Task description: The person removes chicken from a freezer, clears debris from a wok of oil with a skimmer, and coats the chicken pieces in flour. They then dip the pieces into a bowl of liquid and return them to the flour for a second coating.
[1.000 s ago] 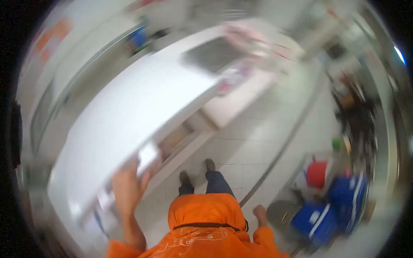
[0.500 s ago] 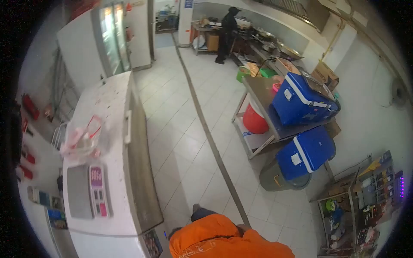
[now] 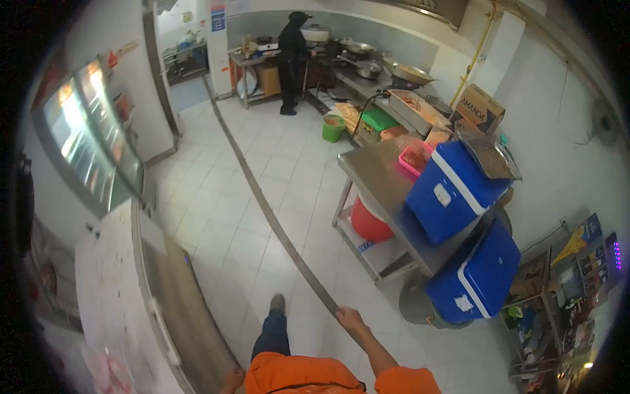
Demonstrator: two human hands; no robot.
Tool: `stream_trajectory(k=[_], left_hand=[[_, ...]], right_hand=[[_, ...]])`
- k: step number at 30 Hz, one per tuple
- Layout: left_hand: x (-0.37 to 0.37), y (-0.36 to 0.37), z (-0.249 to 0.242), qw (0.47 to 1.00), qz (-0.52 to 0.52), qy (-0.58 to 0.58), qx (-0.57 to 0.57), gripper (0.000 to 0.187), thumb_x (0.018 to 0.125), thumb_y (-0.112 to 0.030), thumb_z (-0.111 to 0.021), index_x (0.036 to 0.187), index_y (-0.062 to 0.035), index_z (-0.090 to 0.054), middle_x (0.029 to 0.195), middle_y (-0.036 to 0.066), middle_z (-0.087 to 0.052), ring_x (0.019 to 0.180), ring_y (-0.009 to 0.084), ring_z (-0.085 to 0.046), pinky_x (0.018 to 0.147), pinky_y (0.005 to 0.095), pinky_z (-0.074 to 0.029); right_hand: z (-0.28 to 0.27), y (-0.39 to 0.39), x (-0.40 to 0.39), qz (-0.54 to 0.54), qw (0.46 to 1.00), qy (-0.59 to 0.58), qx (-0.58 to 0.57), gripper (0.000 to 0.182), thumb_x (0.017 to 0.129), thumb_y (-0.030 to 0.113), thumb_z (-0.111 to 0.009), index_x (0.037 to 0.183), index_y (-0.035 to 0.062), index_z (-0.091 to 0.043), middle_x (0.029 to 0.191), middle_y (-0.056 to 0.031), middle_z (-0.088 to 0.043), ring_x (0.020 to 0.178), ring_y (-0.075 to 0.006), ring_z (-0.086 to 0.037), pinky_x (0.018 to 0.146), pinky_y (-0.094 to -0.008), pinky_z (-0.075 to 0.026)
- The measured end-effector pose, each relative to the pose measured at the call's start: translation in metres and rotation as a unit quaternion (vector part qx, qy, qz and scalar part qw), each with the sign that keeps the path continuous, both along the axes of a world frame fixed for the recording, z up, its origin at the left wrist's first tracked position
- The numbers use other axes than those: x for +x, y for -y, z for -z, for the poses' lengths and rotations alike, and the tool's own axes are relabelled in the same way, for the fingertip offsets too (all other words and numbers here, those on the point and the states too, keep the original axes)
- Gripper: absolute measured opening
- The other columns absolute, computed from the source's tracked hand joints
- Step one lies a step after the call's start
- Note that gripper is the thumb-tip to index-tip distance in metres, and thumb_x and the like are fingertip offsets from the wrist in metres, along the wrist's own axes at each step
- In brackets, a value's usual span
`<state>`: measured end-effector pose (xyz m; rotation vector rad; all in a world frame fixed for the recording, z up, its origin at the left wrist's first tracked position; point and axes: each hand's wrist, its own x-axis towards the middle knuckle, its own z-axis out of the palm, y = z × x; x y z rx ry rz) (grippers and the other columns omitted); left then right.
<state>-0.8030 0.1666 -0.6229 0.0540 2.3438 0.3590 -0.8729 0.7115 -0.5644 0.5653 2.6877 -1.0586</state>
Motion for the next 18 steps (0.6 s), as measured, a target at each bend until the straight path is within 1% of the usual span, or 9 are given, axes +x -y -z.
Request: stream_trajectory(k=[1,4,5,6,7,8,9,10,18], left_hand=[[-0.062,-0.017,-0.033,0.99,-0.133,-0.035,0.015,0.039,0.09,-0.043,-0.056,0.105,-0.0088,-0.068,0.105,0.019,-0.069,0.102,0.0387,-0.063,0.088,0.048,-0.05],[-0.208,-0.032,-0.02,0.998,0.009,0.055,-0.029,0.046,0.089,-0.046,-0.058,0.111,-0.0067,-0.066,0.111,0.02,-0.067,0.106,0.0392,-0.061,0.092,0.0459,-0.049],[-0.272,-0.058,-0.045,0.997,0.044,0.057,-0.021,0.047,0.089,-0.045,-0.058,0.112,-0.0054,-0.065,0.112,0.021,-0.066,0.108,0.0407,-0.06,0.092,0.045,-0.048],[-0.327,-0.08,-0.045,0.996,0.085,0.027,-0.006,0.046,0.09,-0.044,-0.058,0.112,-0.0046,-0.065,0.11,0.021,-0.067,0.107,0.0404,-0.061,0.092,0.0452,-0.048],[-0.374,-0.096,-0.046,0.992,0.127,0.001,0.006,0.045,0.09,-0.043,-0.058,0.111,-0.0037,-0.065,0.109,0.022,-0.067,0.105,0.0402,-0.061,0.091,0.0454,-0.048],[-0.42,-0.121,-0.07,0.993,0.102,-0.044,0.036,0.045,0.089,-0.043,-0.059,0.113,-0.0051,-0.065,0.109,0.02,-0.068,0.105,0.0383,-0.062,0.091,0.0455,-0.049],[-0.467,-0.154,-0.094,0.991,0.077,-0.092,0.065,0.045,0.088,-0.044,-0.061,0.114,-0.0065,-0.065,0.109,0.018,-0.069,0.104,0.0365,-0.064,0.09,0.0456,-0.05],[-0.512,-0.181,-0.111,0.985,0.075,-0.114,0.104,0.044,0.089,-0.042,-0.061,0.112,-0.0051,-0.065,0.104,0.019,-0.069,0.1,0.0368,-0.065,0.087,0.0451,-0.051],[-0.769,-0.327,-0.121,0.951,0.108,-0.184,0.222,0.04,0.089,-0.037,-0.063,0.109,-0.0031,-0.065,0.094,0.018,-0.071,0.09,0.0366,-0.067,0.08,0.0436,-0.053]], right_hand=[[0.027,-0.013,0.006,0.031,0.999,0.036,0.004,0.033,0.087,0.033,-0.053,0.108,0.0121,-0.068,0.097,-0.0144,-0.071,0.092,-0.0311,-0.068,0.081,-0.0398,-0.052],[0.058,-0.036,0.042,-0.025,0.976,0.201,0.084,0.034,0.088,0.035,-0.051,0.095,0.0078,-0.068,0.089,-0.0145,-0.07,0.085,-0.0313,-0.068,0.076,-0.0439,-0.052],[0.006,-0.019,0.04,0.088,0.953,0.289,0.022,0.033,0.089,0.034,-0.05,0.093,0.0062,-0.067,0.087,-0.0153,-0.07,0.084,-0.0316,-0.068,0.076,-0.0458,-0.052],[0.07,-0.038,0.071,-0.127,0.94,0.307,0.07,0.039,0.091,0.034,-0.046,0.093,-0.0001,-0.066,0.086,-0.019,-0.067,0.083,-0.0338,-0.066,0.073,-0.0464,-0.051],[0.099,-0.042,0.09,0.045,0.898,0.42,-0.118,0.031,0.089,0.03,-0.052,0.091,0.0028,-0.066,0.096,-0.0184,-0.067,0.091,-0.0287,-0.065,0.079,-0.047,-0.05],[0.172,-0.048,0.138,-0.213,0.927,0.307,-0.045,0.042,0.09,0.043,-0.056,0.11,0.0083,-0.067,0.109,-0.0132,-0.067,0.101,-0.0171,-0.062,0.075,-0.0356,-0.054],[0.105,-0.021,0.12,0.035,0.883,0.443,-0.147,0.041,0.09,0.042,-0.057,0.11,0.008,-0.067,0.109,-0.0137,-0.067,0.101,-0.0184,-0.062,0.076,-0.0362,-0.054],[0.08,-0.012,0.088,0.085,0.869,0.461,-0.16,0.039,0.089,0.04,-0.058,0.11,0.0077,-0.067,0.109,-0.0142,-0.067,0.101,-0.0198,-0.063,0.077,-0.0367,-0.053],[0.077,-0.075,-0.229,-0.013,0.906,0.385,-0.175,0.032,0.084,0.026,-0.063,0.109,0.0053,-0.067,0.11,-0.0184,-0.067,0.104,-0.0309,-0.063,0.084,-0.0412,-0.05]])
